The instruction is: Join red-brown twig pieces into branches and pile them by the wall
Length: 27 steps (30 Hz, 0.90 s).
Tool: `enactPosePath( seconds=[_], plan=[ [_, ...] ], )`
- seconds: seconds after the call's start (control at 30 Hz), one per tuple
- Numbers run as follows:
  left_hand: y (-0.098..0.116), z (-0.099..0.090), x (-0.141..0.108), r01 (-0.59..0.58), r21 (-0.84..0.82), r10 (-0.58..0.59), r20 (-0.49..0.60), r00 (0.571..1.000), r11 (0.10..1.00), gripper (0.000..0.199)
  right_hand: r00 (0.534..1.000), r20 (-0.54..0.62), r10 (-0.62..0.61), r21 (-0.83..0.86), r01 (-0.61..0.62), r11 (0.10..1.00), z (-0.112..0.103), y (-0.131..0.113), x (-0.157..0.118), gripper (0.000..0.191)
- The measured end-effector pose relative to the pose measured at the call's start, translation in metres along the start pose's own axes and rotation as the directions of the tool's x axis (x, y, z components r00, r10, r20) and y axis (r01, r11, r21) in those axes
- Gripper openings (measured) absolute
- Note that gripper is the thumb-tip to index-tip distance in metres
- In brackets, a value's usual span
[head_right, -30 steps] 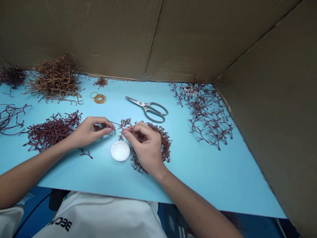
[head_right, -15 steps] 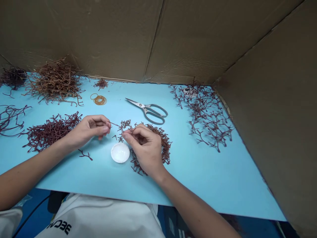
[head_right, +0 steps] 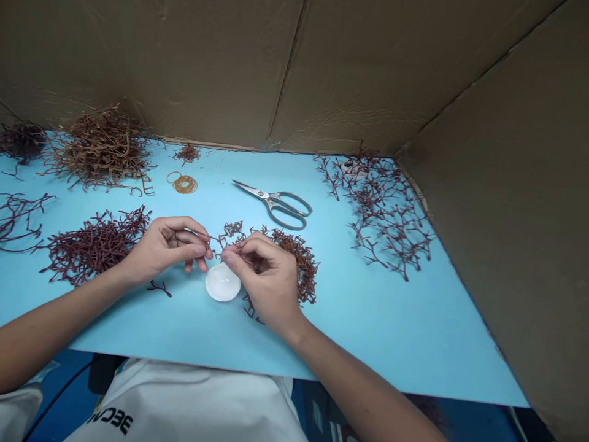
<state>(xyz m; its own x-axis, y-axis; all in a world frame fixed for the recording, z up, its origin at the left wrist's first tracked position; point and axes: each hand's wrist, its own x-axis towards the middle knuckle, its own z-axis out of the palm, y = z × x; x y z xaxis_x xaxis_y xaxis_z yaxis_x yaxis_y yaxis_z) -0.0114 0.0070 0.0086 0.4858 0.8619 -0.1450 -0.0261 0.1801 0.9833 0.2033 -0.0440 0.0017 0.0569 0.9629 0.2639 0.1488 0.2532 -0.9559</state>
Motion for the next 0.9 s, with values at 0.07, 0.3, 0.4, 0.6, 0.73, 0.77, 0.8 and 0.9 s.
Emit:
enactPosePath(
  seconds=[0.07,0.3,0.4,0.6,0.73,0.77,0.8,0.9],
  plan=[
    [0.0,0.001,-0.001,-0.017,-0.005,0.017,0.006,1.0,1.0,0.023,1.0,-0.001,-0.017,0.004,0.017,1.0,0.0,0.001,-0.001,0.027],
    [-0.002,0.007,-0.004,-0.044,-0.075,0.047,0.033,0.998,0.996,0.021,0.998,-0.009,-0.067,0.008,0.067,0.998,0.004,-0.005,-0.006,0.017],
    [-0.003,0.012,-0.006,-0.064,-0.108,0.066,0.022,0.998,0.992,0.021,0.999,-0.008,-0.053,0.057,0.054,0.997,0.007,-0.006,-0.008,0.017],
    [-0.004,0.016,-0.01,-0.072,-0.123,0.072,-0.005,0.997,0.99,0.022,0.997,-0.017,-0.07,0.088,0.071,0.994,0.008,-0.005,-0.007,0.018],
    [-0.006,0.017,-0.011,-0.059,-0.11,0.057,-0.017,0.998,0.992,0.024,0.999,-0.005,-0.044,0.081,0.044,0.996,0.008,-0.005,-0.006,0.019],
    [-0.006,0.017,-0.011,-0.057,-0.105,0.055,-0.022,0.998,0.993,0.025,0.999,-0.004,-0.041,0.073,0.041,0.997,0.008,-0.005,-0.006,0.019],
    [-0.006,0.017,-0.011,-0.056,-0.102,0.053,-0.027,0.998,0.993,0.026,0.999,-0.006,-0.042,0.064,0.042,0.997,0.008,-0.005,-0.006,0.019],
    [-0.007,0.018,-0.012,-0.063,-0.1,0.06,-0.037,0.997,0.993,0.026,0.998,-0.006,-0.064,0.041,0.064,0.997,0.008,-0.004,-0.007,0.019]
  ],
)
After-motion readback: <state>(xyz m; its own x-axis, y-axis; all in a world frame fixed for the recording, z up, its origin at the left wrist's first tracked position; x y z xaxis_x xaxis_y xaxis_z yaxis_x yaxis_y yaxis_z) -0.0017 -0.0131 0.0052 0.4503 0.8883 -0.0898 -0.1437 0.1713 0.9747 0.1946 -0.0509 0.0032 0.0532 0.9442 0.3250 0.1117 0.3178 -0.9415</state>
